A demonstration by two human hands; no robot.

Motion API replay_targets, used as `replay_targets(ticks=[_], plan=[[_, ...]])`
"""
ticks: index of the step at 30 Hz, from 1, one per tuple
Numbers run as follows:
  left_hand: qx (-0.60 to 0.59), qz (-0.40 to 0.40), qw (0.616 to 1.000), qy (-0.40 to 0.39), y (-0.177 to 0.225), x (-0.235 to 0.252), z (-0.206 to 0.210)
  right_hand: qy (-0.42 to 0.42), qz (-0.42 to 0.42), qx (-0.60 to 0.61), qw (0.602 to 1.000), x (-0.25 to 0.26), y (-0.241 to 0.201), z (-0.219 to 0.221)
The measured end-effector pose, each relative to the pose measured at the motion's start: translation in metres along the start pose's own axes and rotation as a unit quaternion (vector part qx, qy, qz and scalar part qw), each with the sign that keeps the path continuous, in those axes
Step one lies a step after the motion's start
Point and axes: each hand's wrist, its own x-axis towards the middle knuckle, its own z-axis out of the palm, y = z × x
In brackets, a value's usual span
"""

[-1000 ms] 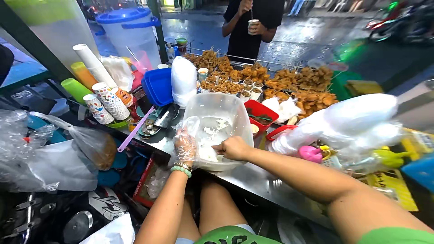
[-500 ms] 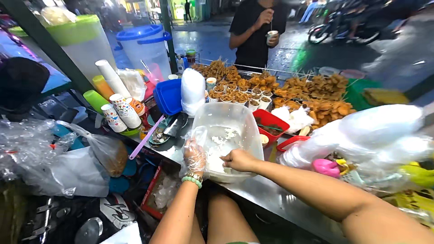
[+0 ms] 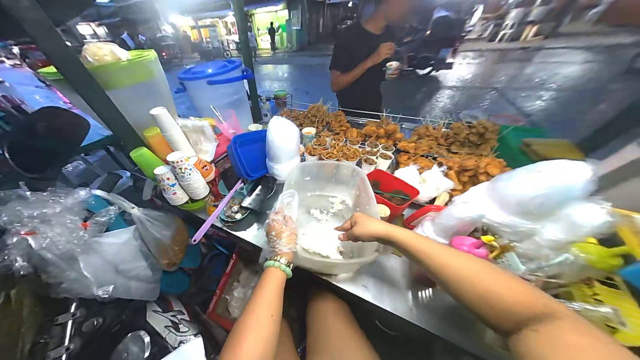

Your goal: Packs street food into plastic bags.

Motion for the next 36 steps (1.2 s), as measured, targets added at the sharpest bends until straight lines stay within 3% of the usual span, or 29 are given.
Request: replay_targets(ticks=[3, 8, 12, 17, 23, 28, 32, 36], plan=[[0.043, -0.006, 0.998, -0.042, 0.009, 0.004, -0.006, 0.043, 0.006, 0.004, 0.999, -0.020, 0.000, -0.019], [0.104, 0.108, 0.983, -0.105, 0.018, -0.006, 0.006, 0.078, 0.007, 0.027, 0.997, -0.038, -0.007, -0.045], [0.048, 0.136, 0.979, -0.147, 0.027, -0.019, 0.016, 0.079, 0.024, -0.126, 0.989, -0.033, -0.025, -0.050], [0.056, 0.125, 0.978, -0.157, 0.033, -0.029, 0.024, 0.073, 0.031, -0.329, 0.941, -0.040, -0.086, -0.031], [-0.027, 0.138, 0.982, -0.123, 0.027, -0.040, 0.034, 0.033, 0.015, -0.440, 0.897, -0.043, -0.133, 0.001], [0.021, 0.074, 0.980, -0.182, 0.035, -0.038, 0.018, 0.021, 0.057, -0.467, 0.882, -0.041, -0.147, -0.004], [-0.017, 0.053, 0.982, -0.183, 0.040, -0.038, 0.015, 0.039, 0.058, -0.468, 0.881, -0.054, -0.153, -0.010], [-0.041, -0.011, 0.976, -0.214, 0.032, -0.016, 0.008, 0.118, 0.023, -0.436, 0.892, -0.087, -0.154, -0.024]])
